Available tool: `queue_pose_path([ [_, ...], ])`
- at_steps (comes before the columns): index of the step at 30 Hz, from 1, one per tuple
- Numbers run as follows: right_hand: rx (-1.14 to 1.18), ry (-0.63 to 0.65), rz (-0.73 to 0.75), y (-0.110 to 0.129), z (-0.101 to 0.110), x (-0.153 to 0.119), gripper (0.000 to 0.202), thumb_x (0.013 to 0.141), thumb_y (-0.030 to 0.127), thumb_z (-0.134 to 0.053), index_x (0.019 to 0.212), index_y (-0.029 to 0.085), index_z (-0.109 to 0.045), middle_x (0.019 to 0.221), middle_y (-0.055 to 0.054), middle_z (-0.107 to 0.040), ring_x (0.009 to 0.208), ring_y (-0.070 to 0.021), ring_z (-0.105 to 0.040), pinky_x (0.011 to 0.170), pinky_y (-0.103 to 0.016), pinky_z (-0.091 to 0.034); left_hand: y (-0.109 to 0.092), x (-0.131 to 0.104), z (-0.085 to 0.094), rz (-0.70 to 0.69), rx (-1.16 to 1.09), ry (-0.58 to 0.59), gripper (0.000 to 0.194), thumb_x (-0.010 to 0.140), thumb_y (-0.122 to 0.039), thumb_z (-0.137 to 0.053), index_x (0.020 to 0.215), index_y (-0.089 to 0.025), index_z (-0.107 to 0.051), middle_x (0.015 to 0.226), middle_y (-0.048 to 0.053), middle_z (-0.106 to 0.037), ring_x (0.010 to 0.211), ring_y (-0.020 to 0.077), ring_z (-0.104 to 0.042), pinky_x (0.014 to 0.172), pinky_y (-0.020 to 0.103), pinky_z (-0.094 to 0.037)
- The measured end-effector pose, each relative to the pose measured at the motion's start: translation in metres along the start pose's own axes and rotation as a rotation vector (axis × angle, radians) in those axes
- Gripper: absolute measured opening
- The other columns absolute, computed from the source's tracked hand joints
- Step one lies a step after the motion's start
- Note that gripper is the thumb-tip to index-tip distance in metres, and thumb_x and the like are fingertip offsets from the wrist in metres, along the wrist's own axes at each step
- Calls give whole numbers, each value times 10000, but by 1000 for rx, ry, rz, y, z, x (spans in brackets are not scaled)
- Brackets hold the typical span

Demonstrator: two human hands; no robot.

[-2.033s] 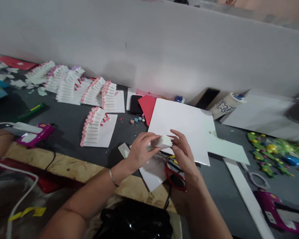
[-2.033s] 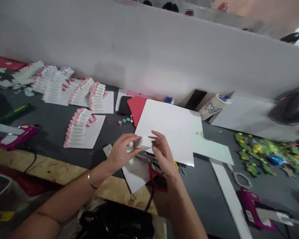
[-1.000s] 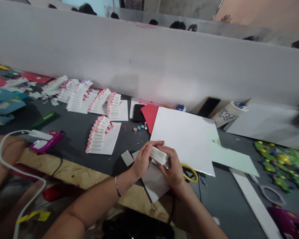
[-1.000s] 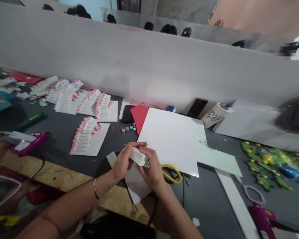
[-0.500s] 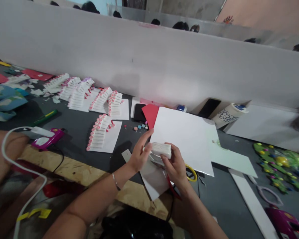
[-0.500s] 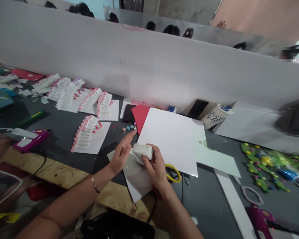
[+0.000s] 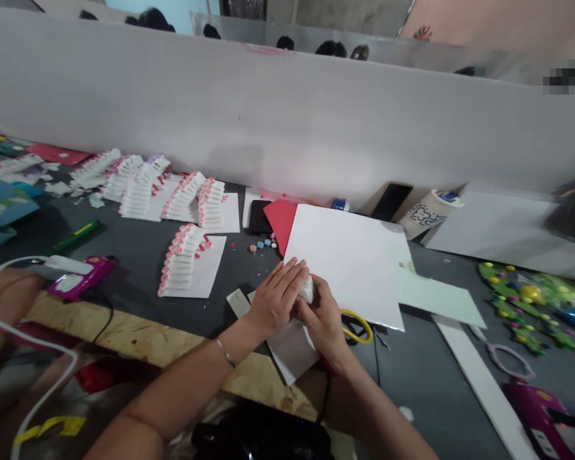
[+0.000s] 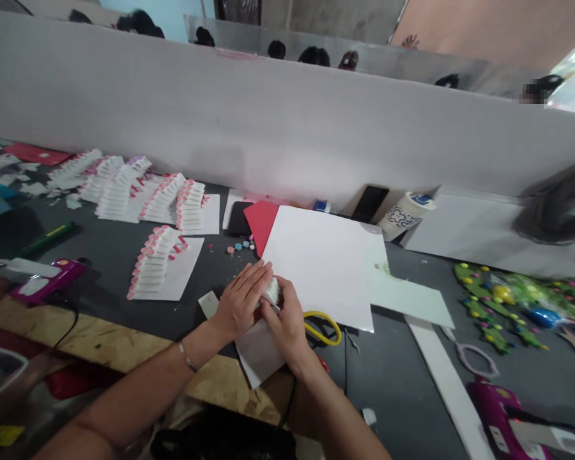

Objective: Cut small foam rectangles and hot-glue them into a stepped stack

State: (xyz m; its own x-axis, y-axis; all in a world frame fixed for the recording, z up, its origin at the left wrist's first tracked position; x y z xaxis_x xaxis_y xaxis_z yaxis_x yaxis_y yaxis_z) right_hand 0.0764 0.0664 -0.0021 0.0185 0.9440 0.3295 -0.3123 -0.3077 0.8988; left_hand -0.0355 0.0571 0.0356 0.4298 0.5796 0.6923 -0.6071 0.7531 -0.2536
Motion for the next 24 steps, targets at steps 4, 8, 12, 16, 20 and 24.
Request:
queue_pose_path([
  [4,-18,-11,25,5,-3,-2,366,823,233,-597,1184,201,-553,1102,-90,-675,952,-220,-640,868,-379,-540,3,-2,1,12,-44,-44,507,948,-132,-409,1454,-107,-433,1412,181,-577,1373,257,-488,1134,455,-422],
  [8,-3,-7,35,8,-5,-2,365,830,230,-604,1190,205,-551,1099,-88,-675,957,-220,-641,867,-373,-542,6,-2,1,32,-101,-37,482,956,-165,-416,1435,-150,-466,1402,165,-590,1333,260,-534,1110,470,-451],
  [12,21,-13,42,10,-6,-3,365,843,234,-592,1204,201,-549,1105,-89,-674,974,-221,-644,869,-367,-542,5,-1,3,26,-97,-40,472,955,-161,-418,1423,-149,-478,1383,167,-605,1312,260,-555,1097,466,-467],
  [16,25,-12,46,11,-6,-3,370,854,240,-586,1221,212,-550,1106,-86,-679,980,-223,-646,855,-361,-546,8,-1,0,44,-80,-14,470,957,-137,-381,1415,-159,-485,1381,156,-610,1293,249,-573,1082,465,-481],
  [20,10,-2,35,10,-6,-3,378,854,247,-593,1227,208,-551,1113,-93,-683,973,-228,-652,846,-364,-548,11,-2,-2,51,-88,-12,465,943,-147,-418,1399,-168,-506,1356,152,-631,1257,254,-604,1068,458,-495],
  [24,15,7,39,9,-6,-3,370,855,246,-587,1221,205,-549,1123,-96,-682,982,-226,-651,846,-361,-548,9,-2,-1,34,-109,-41,474,931,-129,-433,1399,-164,-502,1345,154,-638,1259,255,-602,1072,450,-490],
])
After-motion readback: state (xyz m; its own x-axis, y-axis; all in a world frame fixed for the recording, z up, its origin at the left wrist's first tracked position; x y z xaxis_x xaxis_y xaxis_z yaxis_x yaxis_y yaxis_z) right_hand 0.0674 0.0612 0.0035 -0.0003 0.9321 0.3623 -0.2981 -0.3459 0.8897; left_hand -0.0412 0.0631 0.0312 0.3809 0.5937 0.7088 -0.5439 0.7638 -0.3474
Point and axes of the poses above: each hand's wrist, its own x-axis towards the middle knuckle, its own z-axis out of the back of the hand, y = z × x, the point moved 8 cm from there along x, towards the middle knuckle
